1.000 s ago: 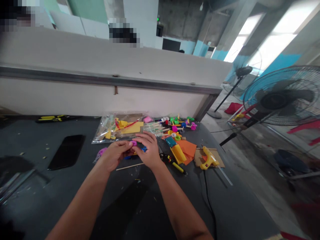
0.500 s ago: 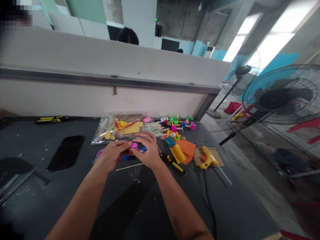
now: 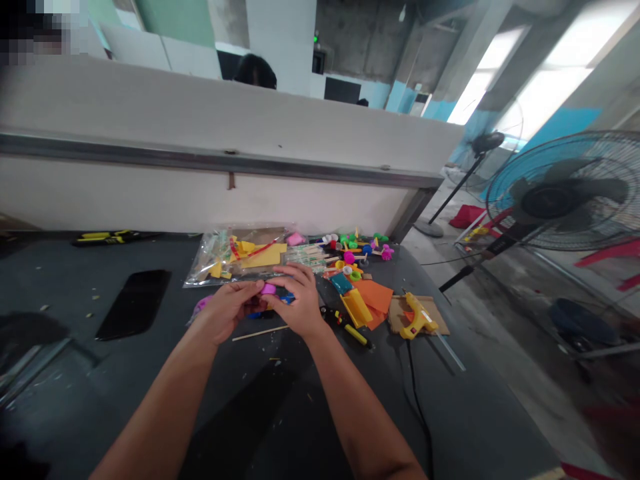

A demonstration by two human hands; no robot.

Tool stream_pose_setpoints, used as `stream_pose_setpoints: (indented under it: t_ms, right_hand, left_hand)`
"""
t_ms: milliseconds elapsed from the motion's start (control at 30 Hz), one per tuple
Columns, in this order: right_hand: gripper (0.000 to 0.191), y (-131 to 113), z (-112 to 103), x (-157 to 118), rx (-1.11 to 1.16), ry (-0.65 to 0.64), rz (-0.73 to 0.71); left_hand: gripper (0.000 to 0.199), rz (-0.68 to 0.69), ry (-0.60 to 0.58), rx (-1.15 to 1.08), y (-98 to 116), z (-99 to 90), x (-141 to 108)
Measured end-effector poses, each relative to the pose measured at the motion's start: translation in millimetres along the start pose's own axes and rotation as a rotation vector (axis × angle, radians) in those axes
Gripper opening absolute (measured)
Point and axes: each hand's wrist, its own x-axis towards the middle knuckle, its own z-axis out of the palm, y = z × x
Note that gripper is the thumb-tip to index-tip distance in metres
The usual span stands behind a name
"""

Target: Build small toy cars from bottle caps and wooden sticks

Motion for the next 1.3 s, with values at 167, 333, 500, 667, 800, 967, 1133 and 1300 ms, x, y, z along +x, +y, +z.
stream_pose_setpoints:
  t_ms: [167, 333, 500, 667, 800, 967, 1133, 1300]
  right_hand:
    - [0.018, 2.3, 0.6, -0.5, -0.007, 0.005, -0.01]
    - [0.021, 2.8, 0.2, -0.4, -0.014, -0.013, -0.028]
    - [0.016, 1.5, 0.1, -0.4, -0.023, -0.011, -0.018]
    - [0.015, 0.7, 0.1, 0.0, -0.009, -0.003, -0.019]
    - [0.017, -0.2, -0.1, 0.4, 0.007, -0.003, -0.023]
    - [0.009, -1.0, -2.9, 1.1, 0.029, 0.031, 0.033]
    - [0.013, -0.9, -2.9, 2.2, 0.057, 0.056, 0.129]
    - [0.018, -0.1, 1.2, 1.6, 0.081, 0.026, 0.116]
  left_hand:
    - [0.022, 0.013, -0.056, 0.019, -1.4, 2.1, -0.2]
    - [0.015, 0.014, -0.026, 0.057, -0.7, 2.5, -0.1]
    - [0.015, 0.014, -0.028, 0.064, 0.0, 0.2, 0.1]
    - [0.014, 0.033, -0.048, 0.051, 1.2, 0.3, -0.9]
    - [0.013, 0.029, -0.041, 0.055, 2.3, 1.3, -1.6]
    - [0.024, 0.083, 0.019, 0.029, 5.0, -0.3, -2.3]
    - [0.028, 0.175, 0.043, 0.147, 9.2, -0.5, -5.3]
    - [0.016, 0.172, 0.034, 0.199, 6.1, 2.5, -4.4]
